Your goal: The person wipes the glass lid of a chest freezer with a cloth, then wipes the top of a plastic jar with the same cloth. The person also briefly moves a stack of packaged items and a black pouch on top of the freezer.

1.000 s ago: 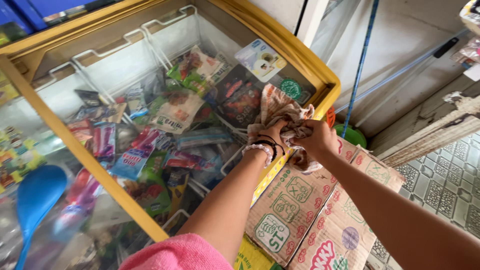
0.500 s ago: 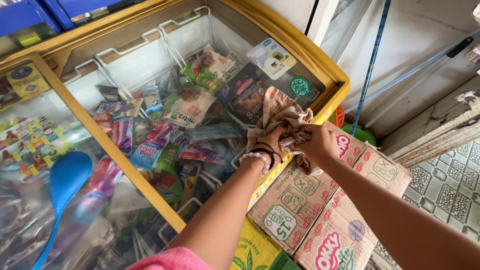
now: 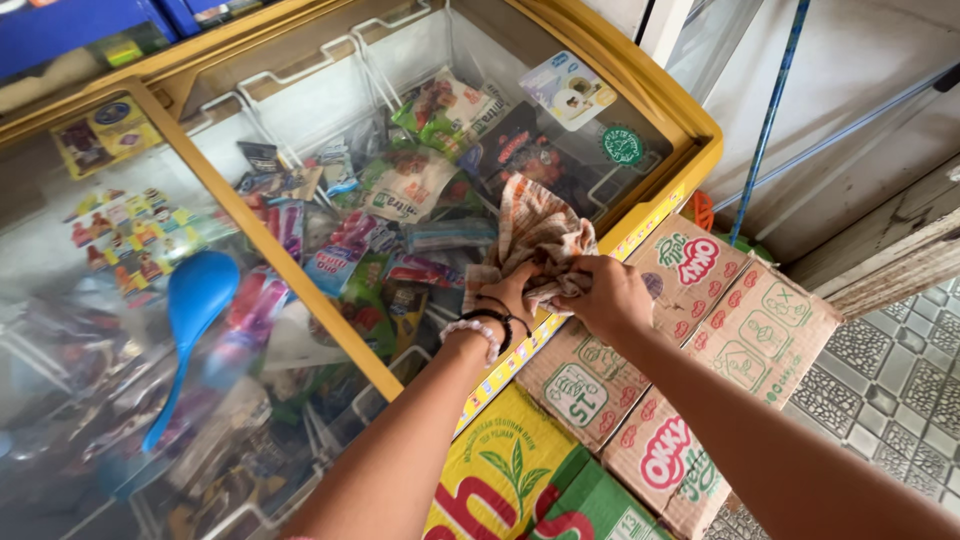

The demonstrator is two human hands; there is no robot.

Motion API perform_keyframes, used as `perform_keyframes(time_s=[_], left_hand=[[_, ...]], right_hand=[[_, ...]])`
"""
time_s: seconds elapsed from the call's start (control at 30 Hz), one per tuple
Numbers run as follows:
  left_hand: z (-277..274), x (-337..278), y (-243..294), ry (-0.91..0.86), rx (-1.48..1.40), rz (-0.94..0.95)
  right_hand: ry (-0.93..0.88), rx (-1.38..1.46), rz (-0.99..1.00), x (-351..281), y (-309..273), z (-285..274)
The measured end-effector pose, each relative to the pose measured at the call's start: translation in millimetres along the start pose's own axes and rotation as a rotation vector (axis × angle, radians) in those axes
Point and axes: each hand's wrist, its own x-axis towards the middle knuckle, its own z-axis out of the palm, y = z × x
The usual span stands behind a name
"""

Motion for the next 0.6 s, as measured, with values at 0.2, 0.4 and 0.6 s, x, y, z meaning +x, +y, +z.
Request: perform_keyframes(time_s=[0.2, 0.4, 0.6], left_hand=[[-8.6, -44.8, -22.7, -0.043, 0.012, -0.107], [-14.1, -90.3, -42.4, 0.047, 0.048, -0.062], [-22.6, -125.4, -50.6, 0.006, 0.025, -0.169]], right_hand=[[-0.031, -0.039, -0.046, -36.0, -26.4, 9.4], [-0.06, -0.023, -0.089, -69.6, -47.5, 21.6], [0.024, 0.086, -0.212, -100.5, -62.8, 31.6]])
